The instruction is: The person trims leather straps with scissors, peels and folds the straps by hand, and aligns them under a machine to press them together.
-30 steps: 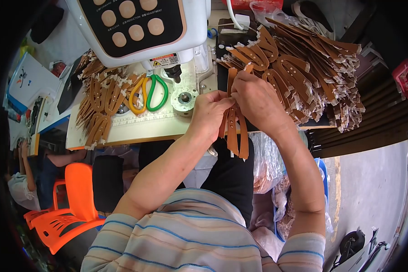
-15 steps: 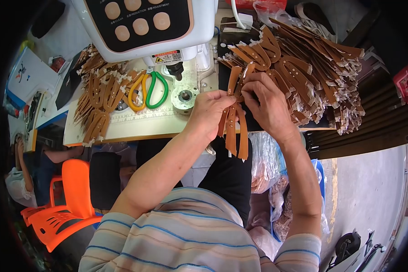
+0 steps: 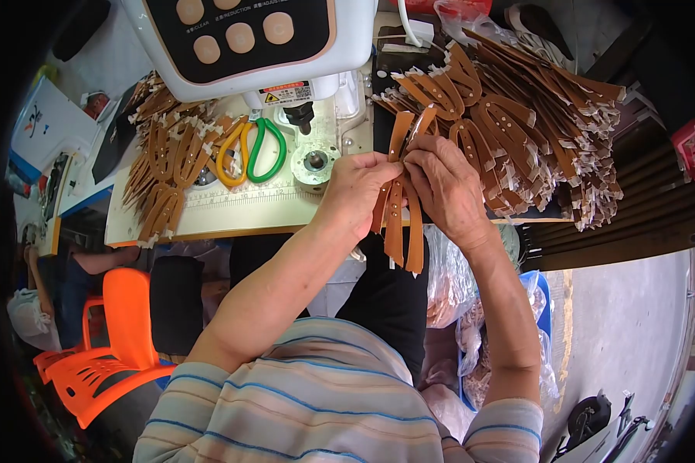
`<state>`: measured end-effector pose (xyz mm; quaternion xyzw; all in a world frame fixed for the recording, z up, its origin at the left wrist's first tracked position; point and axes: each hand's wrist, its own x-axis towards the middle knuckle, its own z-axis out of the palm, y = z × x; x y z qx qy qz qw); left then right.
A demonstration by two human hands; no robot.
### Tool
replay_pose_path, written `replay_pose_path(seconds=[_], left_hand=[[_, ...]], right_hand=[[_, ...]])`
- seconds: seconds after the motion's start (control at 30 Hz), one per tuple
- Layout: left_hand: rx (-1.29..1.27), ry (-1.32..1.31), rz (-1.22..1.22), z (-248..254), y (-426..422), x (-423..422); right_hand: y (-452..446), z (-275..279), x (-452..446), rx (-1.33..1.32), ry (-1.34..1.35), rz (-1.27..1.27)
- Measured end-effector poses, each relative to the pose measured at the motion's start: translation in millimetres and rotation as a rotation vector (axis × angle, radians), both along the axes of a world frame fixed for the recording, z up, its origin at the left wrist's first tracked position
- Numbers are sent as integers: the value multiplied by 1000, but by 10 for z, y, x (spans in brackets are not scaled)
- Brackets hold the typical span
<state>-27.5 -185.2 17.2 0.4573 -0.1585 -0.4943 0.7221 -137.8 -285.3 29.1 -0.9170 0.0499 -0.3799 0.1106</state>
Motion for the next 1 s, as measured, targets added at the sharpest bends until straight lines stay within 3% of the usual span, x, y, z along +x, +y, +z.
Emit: replay_pose_path(seconds=[0.37,0.63,0.73,1.0], left_hand=[[-20,23,4,-19,-6,0],[-6,-125,37,-78,-32,-33],[36,-328,59,-119,-38,-33],[13,-161,43,-76,-27,-25]], right_hand=[[10,9,-19,128,-9,28],[41,277,8,301,198,-14],[40,325,18,359,245,-19],[23,200,28,315,183,-10]])
